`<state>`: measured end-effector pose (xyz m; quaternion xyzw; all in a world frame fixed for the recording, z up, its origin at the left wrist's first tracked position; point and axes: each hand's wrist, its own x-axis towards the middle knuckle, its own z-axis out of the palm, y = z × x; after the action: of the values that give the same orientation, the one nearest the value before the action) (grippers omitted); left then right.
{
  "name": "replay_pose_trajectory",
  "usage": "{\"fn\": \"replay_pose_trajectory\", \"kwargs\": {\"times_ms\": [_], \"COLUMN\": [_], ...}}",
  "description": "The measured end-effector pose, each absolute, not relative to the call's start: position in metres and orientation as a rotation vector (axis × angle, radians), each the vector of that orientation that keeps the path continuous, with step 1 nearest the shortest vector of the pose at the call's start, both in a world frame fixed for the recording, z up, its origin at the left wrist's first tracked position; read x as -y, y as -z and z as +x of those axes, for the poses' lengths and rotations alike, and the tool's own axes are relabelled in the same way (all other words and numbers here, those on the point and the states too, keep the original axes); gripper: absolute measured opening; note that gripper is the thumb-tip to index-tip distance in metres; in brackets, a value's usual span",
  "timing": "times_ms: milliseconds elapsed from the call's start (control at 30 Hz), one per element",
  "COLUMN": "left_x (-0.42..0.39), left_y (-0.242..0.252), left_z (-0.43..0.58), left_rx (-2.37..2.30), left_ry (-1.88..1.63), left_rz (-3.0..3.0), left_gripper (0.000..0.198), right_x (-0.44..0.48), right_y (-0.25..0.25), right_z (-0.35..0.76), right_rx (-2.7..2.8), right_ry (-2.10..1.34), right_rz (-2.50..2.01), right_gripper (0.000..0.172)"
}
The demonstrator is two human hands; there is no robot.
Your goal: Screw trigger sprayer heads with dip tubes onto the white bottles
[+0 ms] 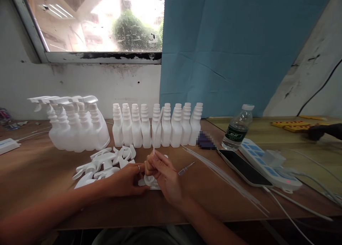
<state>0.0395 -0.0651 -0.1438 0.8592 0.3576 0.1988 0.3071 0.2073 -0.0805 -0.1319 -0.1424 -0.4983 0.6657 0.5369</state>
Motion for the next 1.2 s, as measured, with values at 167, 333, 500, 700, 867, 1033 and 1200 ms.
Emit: {"fn": "replay_pose_trajectory", "kwargs": {"times_ms": [167,333,500,700,867,1033,1200], "left_x": [0.065,0.065,0.066,0.065,0.065,0.065,0.065], "left_y": [0.143,0.142,0.143,0.143,0.143,0.145,0.144], "left_z": [0.039,0.039,0.039,0.039,0.038,0.038,0.038], "left_rx": [-0.938,-0.931,-0.934,-0.944,-0.948,-0.966,-0.935], "left_ry": [-0.533,-0.552,-0.561,-0.535,-0.524,-0.538,-0.542], "left_rz": [2.273,2.267,2.271,2.264,2.297,2.289,2.295], "left_gripper": [0.02,0.021,0.018,0.019,0.02,0.03,0.022], "right_x": [0.081,0.081,0.081,0.083,0.082,0.077,0.072], "right_y": [0.133,0.134,0.135,0.134,0.136,0.135,0.133], "right_z": [0.209,0.21,0.209,0.209,0.207,0.212,0.234], "right_rx": [1.18,1.178,1.167,1.165,1.178,1.433,1.997], "right_ry": [-1.572,-1.545,-1.55,-1.573,-1.561,-1.312,-0.785], "right_rz": [-0.349,-0.366,-0.357,-0.365,-0.412,-0.588,-0.782], "right_gripper": [0.038,0.038,0.038,0.04,0.041,0.033,0.018]}}
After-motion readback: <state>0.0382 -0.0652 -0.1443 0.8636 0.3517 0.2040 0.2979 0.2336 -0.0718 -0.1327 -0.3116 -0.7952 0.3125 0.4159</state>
